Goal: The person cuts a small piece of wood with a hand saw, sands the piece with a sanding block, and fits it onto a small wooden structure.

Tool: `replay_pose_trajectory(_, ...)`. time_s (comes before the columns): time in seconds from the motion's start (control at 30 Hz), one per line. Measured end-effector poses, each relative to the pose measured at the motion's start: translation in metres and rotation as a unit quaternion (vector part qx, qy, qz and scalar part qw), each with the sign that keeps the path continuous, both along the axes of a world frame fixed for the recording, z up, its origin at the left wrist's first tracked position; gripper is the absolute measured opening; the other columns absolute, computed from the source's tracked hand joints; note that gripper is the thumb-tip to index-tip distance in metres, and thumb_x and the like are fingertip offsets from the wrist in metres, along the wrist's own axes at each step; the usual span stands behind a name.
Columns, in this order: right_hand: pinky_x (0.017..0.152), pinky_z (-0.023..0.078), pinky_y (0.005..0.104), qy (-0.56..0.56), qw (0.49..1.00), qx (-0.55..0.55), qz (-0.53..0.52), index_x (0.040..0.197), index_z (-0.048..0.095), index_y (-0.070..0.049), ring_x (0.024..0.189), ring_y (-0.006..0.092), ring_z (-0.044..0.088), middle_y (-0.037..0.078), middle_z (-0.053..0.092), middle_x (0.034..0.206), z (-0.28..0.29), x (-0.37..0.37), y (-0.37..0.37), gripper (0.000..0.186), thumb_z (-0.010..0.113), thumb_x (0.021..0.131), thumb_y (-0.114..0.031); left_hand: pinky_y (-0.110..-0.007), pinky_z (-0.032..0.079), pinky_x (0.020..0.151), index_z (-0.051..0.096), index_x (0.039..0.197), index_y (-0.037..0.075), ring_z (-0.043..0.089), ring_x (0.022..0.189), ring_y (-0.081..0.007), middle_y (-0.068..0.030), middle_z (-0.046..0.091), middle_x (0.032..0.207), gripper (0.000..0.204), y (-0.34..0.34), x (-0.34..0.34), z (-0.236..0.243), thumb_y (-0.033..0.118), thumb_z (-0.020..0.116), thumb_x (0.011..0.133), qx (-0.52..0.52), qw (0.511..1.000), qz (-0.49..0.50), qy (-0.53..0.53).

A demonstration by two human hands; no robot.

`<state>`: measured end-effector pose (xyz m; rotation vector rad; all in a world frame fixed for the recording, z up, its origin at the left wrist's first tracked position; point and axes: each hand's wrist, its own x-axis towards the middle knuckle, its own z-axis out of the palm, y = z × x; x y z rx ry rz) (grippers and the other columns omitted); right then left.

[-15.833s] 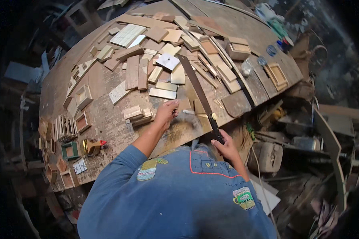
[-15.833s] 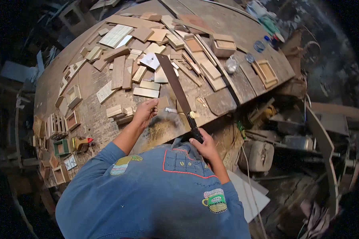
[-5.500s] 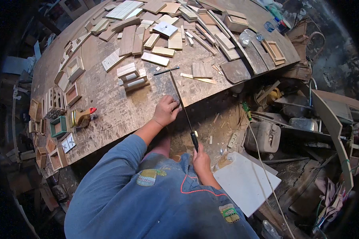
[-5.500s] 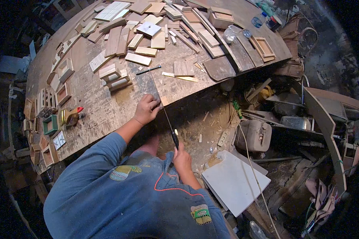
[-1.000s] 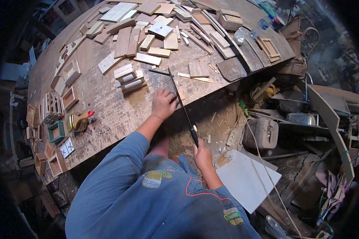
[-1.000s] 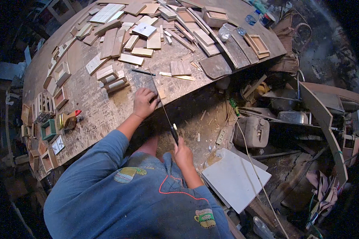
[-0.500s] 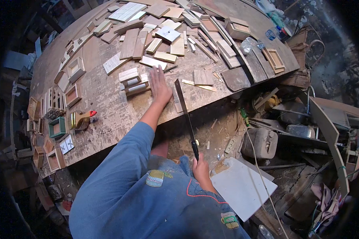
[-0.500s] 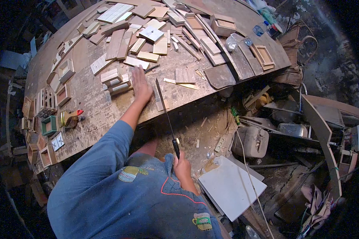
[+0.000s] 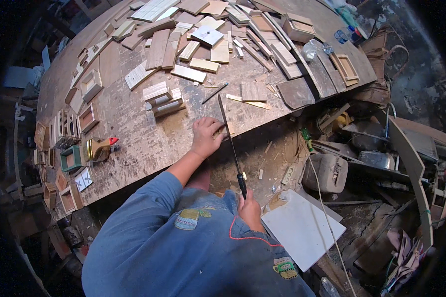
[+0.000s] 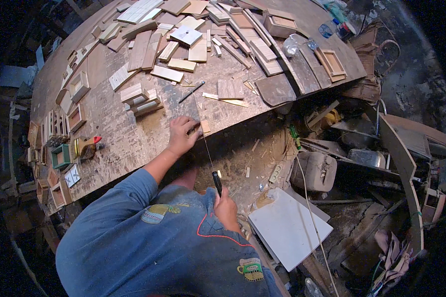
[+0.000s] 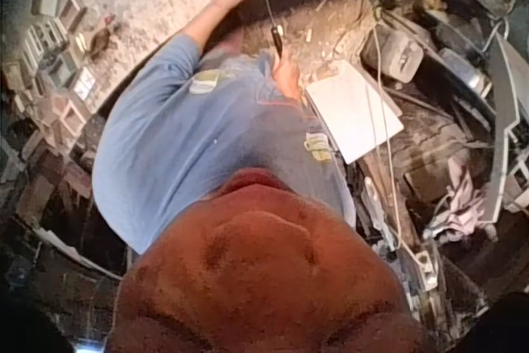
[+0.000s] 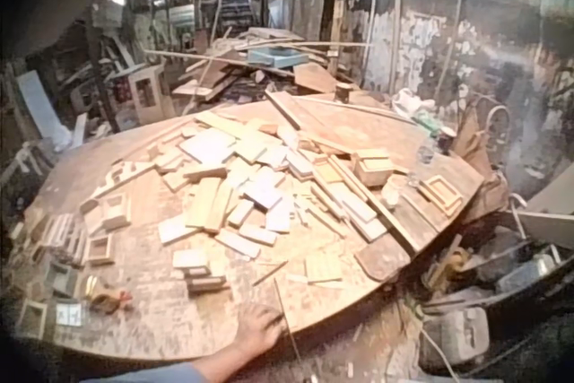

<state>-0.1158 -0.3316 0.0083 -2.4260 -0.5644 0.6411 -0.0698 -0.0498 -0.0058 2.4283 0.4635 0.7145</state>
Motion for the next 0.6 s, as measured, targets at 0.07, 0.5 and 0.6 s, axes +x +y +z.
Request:
replay_pose_trajectory(0.07,0.06,0.046,0.0565,0.014,0.999,-0.038,0.012,0.122,0.041,-0.009,0.07,0.0482,0.06,0.026,0.062,0.075,0.005,0.006,0.007,0.035,0.055,0.091,-0.017,-0.043,0.036,0.09,0.067,0.086,0.009,0.055,0.094,-0.0261,-0.0063,0.059,0.089,0.022,0.0,0.0,0.0,0.019,0.074,0.069,0.016,1.0,-0.021,-0.003)
replay_pose_trajectory(0.5,0.063,0.047,0.0564,0.007,0.999,-0.027,0.019,0.12,0.045,-0.008,0.071,0.0478,0.061,0.026,0.064,0.08,0.001,0.022,0.023,0.03,0.052,0.094,-0.021,-0.043,0.037,0.09,0.066,0.084,0.011,0.054,0.093,-0.0263,-0.0067,0.055,0.084,0.018,-0.005,-0.003,0.005,0.019,0.073,0.069,0.044,0.999,-0.007,0.013)
replay_pose_trajectory(0.6,0.061,0.047,0.0556,-0.047,0.998,0.016,0.029,0.117,0.045,-0.006,0.069,0.0474,0.061,0.025,0.063,0.073,0.0,0.049,0.059,0.029,0.052,0.094,-0.021,-0.042,0.037,0.09,0.067,0.083,0.011,0.054,0.093,-0.0265,-0.0068,0.056,0.084,0.018,-0.005,0.001,0.004,0.019,0.073,0.069,0.036,0.999,-0.011,-0.001)
